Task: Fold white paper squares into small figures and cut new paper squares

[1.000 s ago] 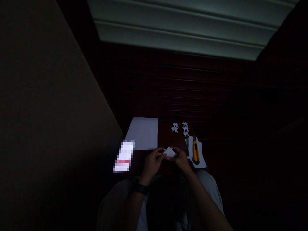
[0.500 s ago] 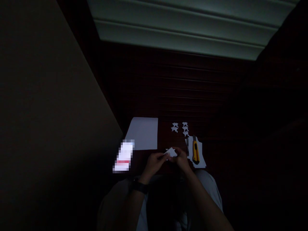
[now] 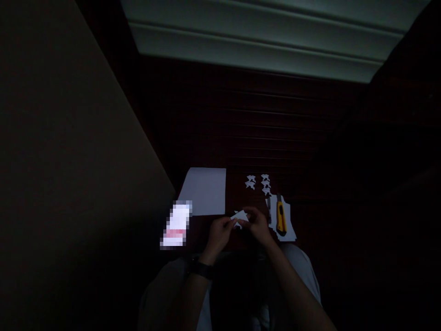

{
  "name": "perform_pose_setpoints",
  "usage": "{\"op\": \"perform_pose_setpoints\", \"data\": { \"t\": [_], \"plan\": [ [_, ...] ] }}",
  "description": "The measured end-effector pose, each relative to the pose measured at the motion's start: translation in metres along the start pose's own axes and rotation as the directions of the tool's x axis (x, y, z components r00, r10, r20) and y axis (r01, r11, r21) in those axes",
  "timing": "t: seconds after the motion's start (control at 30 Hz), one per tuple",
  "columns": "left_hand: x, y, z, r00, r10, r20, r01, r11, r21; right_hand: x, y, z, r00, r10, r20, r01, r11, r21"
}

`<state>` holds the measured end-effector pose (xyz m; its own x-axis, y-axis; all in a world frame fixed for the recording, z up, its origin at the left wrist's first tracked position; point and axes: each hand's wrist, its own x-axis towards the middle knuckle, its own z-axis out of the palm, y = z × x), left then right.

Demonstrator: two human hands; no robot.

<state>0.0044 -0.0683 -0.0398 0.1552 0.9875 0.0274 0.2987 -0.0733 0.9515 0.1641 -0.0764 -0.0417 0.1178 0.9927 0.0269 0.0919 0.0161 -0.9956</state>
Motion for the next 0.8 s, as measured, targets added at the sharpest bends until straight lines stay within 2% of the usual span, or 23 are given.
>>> {"op": "perform_pose_setpoints", "data": {
  "t": [0.13,0.4,0.57,0.73,0.8],
  "plan": [
    [0.003,0.001,0.004,1.0,-0.01,0.005,0.01,1.0,-0.007,0.005,-0.004,0.001,1.0,0.016,0.012,-0.017,0.998,0.059],
    [0.007,0.012,0.004,1.0,0.003,0.024,-0.003,1.0,0.014,0.019,-0.003,0.0,0.985,0.174,0.008,-0.171,0.955,0.241],
    [0.026,0.024,-0.001,0.997,0.026,-0.074,-0.021,0.997,0.073,0.041,-0.019,-0.001,0.98,0.166,0.109,-0.191,0.941,0.279],
    [0.056,0.036,-0.003,0.979,0.033,-0.2,-0.014,0.995,0.094,0.074,-0.037,-0.002,0.946,0.108,0.306,-0.191,0.948,0.255],
    [0.068,0.038,-0.002,0.971,0.028,-0.239,-0.008,0.996,0.085,0.085,-0.04,0.0,0.952,0.085,0.293,-0.169,0.947,0.273]
  ]
}}
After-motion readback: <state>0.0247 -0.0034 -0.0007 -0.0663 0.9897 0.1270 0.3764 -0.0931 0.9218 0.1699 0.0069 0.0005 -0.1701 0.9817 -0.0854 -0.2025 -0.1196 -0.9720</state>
